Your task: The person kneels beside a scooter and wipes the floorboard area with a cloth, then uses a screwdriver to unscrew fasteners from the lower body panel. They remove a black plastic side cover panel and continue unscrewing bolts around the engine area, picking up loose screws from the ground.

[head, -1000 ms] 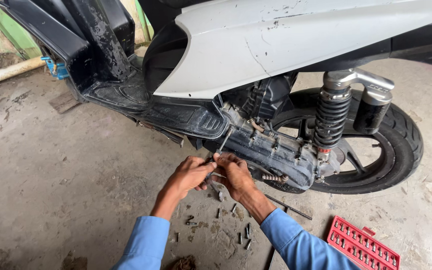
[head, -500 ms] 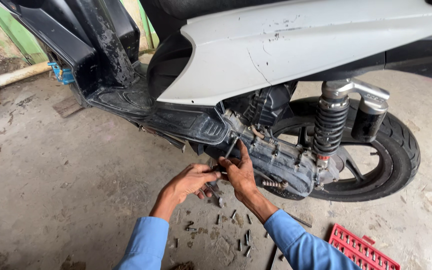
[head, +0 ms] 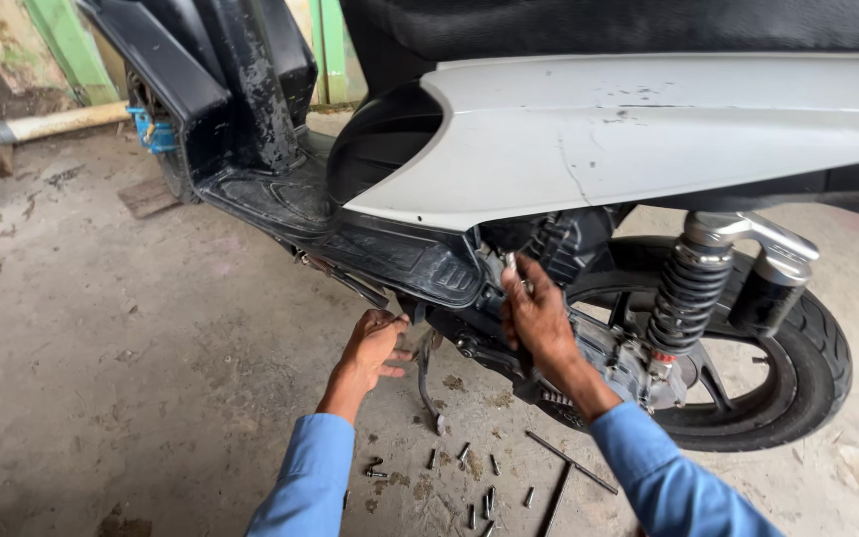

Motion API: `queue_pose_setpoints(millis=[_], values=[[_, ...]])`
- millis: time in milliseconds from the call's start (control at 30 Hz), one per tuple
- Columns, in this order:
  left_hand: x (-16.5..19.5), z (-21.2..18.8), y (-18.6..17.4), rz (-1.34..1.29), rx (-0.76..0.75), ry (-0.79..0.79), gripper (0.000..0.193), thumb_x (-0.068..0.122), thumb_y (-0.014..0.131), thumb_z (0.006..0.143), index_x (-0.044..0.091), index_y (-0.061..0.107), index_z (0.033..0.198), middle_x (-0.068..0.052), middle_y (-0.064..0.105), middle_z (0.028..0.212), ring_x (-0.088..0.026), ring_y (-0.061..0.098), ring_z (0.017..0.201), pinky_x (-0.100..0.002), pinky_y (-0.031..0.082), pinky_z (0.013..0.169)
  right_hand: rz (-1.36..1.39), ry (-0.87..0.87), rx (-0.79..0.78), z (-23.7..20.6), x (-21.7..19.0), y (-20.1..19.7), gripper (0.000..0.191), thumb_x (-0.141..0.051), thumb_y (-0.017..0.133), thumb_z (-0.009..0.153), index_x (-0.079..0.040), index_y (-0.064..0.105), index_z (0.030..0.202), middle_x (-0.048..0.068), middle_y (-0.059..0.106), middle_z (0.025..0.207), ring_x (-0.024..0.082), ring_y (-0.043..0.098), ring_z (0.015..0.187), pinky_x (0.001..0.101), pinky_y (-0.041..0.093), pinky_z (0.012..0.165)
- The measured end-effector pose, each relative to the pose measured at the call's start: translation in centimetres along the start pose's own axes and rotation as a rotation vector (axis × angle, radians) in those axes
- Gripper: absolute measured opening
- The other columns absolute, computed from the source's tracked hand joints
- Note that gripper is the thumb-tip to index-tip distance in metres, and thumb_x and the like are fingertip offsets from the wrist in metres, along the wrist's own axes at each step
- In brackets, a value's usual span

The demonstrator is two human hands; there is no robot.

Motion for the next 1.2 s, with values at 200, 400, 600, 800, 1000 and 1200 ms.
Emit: queue_pose_setpoints(millis=[200, 400, 600, 800, 1000, 1200], values=[[0.7, 1.1, 1.0, -0.085, 0.048, 0.072, 0.042, 0.034, 0.056, 0.101, 0.019, 0.034, 0.132, -0.02, 0.059, 0.137, -0.04, 0.073, 0.097, -0.064, 0.06, 0.086, 0.122, 0.054, -0.033, 3.4, -0.7, 0.9, 0.048, -0.023, 0.067, 0.096, -0.007, 0.055, 0.14, -0.003, 0.042, 0.06, 0.01, 0.039, 0.045, 0.0286, 0.033, 0.038], [2.5, 0.0, 1.5, -0.132, -0.004, -0.018, 0.063, 0.044, 0.043, 0.103, 0.039, 0.015, 0.159, -0.022, 0.046, 0.151, -0.05, 0.069, 0.11, -0.067, 0.055, 0.093, 0.194, 0.176, 0.036, 5.5, -0.6, 1.3, 0.039, -0.017, 0.068, 0.095, -0.01, 0.066, 0.133, -0.004, 0.039, 0.058, 0.008, 0.037, 0.044, 0.0285, 0.031, 0.039], [1.7, 1.7, 1.0, -0.211, -0.054, -0.076, 0.062, 0.05, 0.039, 0.104, 0.03, 0.024, 0.161, -0.024, 0.043, 0.157, -0.052, 0.065, 0.116, -0.069, 0.053, 0.096, 0.181, 0.169, 0.061, 6.2, -0.9, 2.1, 0.031, -0.014, 0.071, 0.094, -0.008, 0.071, 0.124, -0.004, 0.04, 0.056, 0.008, 0.035, 0.043, 0.0284, 0.029, 0.039], [0.7, 4.3, 1.8, -0.427, -0.092, -0.044, 0.063, 0.044, 0.037, 0.106, 0.021, 0.023, 0.163, -0.028, 0.028, 0.161, -0.054, 0.06, 0.124, -0.067, 0.054, 0.1, 0.118, 0.145, 0.11, 6.9, -1.2, 2.0, 0.024, -0.012, 0.075, 0.093, -0.004, 0.071, 0.115, -0.004, 0.045, 0.057, 0.008, 0.035, 0.042, 0.0281, 0.028, 0.038], [0.1, 5.0, 2.2, -0.545, -0.042, -0.023, 0.06, 0.038, 0.046, 0.105, 0.02, 0.032, 0.16, -0.03, 0.034, 0.158, -0.053, 0.062, 0.125, -0.062, 0.052, 0.103, 0.019, 0.004, 0.182, 5.9, -1.6, 1.7, 0.023, -0.011, 0.075, 0.092, 0.001, 0.072, 0.111, 0.002, 0.052, 0.057, 0.008, 0.039, 0.04, 0.03, 0.032, 0.036], [-0.4, 5.0, 3.3, -0.617, 0.059, 0.015, 0.062, 0.024, 0.06, 0.095, 0.025, 0.041, 0.154, -0.016, 0.055, 0.149, -0.045, 0.062, 0.12, -0.061, 0.051, 0.099, -0.38, -0.101, 0.306, 3.4, -0.9, -0.4, 0.029, -0.016, 0.071, 0.094, -0.001, 0.069, 0.119, 0.003, 0.061, 0.057, 0.01, 0.049, 0.039, 0.03, 0.039, 0.034]])
Point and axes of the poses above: each hand's wrist, its own z-axis towards the middle knuckle, its own y-axis out of the palm, x = y × z, the point moved 5 cm from there along z, towards the middle knuckle
